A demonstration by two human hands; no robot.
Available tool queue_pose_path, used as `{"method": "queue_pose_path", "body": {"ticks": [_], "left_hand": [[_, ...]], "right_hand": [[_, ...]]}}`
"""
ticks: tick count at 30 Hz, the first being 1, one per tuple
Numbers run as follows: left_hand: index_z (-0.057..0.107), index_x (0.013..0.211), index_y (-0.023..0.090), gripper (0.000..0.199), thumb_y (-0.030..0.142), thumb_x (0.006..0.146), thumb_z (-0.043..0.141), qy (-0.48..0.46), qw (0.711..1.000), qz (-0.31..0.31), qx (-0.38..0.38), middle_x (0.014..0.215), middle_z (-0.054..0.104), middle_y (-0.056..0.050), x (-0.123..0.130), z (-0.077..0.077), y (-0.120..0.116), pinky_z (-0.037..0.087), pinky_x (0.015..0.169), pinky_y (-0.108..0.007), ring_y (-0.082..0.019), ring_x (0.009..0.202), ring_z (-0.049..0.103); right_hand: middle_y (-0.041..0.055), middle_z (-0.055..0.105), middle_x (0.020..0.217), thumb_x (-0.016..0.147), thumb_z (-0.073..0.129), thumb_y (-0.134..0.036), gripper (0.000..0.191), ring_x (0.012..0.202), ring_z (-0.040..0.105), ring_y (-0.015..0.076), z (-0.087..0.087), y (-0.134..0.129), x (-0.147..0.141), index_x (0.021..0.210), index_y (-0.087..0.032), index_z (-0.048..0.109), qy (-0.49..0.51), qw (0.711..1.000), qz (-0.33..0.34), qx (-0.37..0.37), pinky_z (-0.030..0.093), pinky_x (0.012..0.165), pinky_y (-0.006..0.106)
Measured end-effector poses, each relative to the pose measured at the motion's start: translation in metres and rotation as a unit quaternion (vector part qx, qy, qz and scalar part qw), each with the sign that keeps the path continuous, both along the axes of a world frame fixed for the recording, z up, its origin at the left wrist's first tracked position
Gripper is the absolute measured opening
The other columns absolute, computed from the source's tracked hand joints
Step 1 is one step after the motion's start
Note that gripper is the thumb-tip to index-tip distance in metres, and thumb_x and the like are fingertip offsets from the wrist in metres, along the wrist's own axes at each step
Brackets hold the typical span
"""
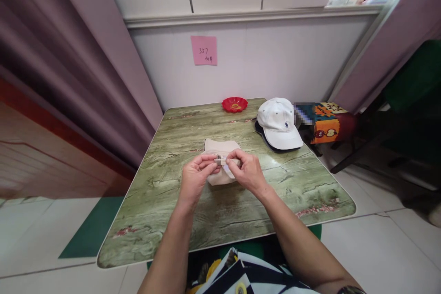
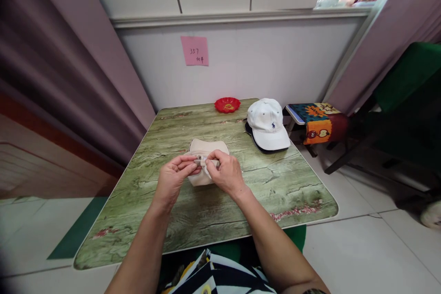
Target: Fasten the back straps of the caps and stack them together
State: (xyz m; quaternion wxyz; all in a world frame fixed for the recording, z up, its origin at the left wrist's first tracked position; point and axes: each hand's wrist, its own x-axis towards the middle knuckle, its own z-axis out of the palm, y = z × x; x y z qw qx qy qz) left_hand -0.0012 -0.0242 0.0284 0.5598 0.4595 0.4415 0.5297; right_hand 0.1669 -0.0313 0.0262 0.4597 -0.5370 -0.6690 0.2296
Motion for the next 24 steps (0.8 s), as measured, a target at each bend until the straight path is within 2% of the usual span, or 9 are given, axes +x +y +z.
{"method": "queue_pose_path", "body": {"ticks": [8,13,16,24], "left_hand": [[0.069,0.088,0.012,0.034,0.029,0.062,0.085,-0.012,1.0,-0.006,-0.013,0.083,0.075,-0.006,0.004,-0.001,-0.002,0.057,0.071,-0.026,-0.015,0.067,0.07],[0.068,0.089,0.012,0.034,0.027,0.063,0.085,-0.026,0.999,0.022,-0.009,0.082,0.074,-0.006,0.001,-0.003,0.001,0.057,0.069,-0.025,-0.013,0.064,0.069],[0.068,0.09,0.011,0.037,0.027,0.062,0.085,-0.04,0.999,0.029,-0.014,0.08,0.074,-0.006,-0.001,-0.003,0.002,0.056,0.068,-0.024,-0.013,0.063,0.068],[0.067,0.091,0.012,0.04,0.024,0.059,0.087,-0.09,0.995,-0.002,-0.05,0.08,0.073,-0.005,0.002,0.0,0.002,0.055,0.066,-0.024,-0.012,0.064,0.067]], "right_hand": [[-0.0017,0.067,0.07,0.084,0.057,-0.031,0.016,0.055,0.052,0.0106,-0.001,-0.003,-0.004,0.079,-0.02,0.067,0.001,1.0,-0.011,0.006,0.034,0.057,0.022],[-0.0017,0.07,0.075,0.084,0.059,-0.038,0.02,0.058,0.054,0.0115,-0.002,-0.001,0.006,0.087,-0.022,0.07,-0.001,1.0,0.002,-0.021,0.036,0.059,0.022],[-0.0024,0.069,0.072,0.084,0.059,-0.037,0.019,0.056,0.052,0.0113,-0.005,0.002,0.013,0.086,-0.022,0.071,0.003,0.999,0.018,-0.043,0.035,0.057,0.022],[-0.0021,0.067,0.069,0.083,0.058,-0.034,0.02,0.059,0.053,0.0115,-0.012,0.007,0.012,0.082,-0.02,0.072,0.034,0.997,0.028,-0.058,0.038,0.06,0.021]]}}
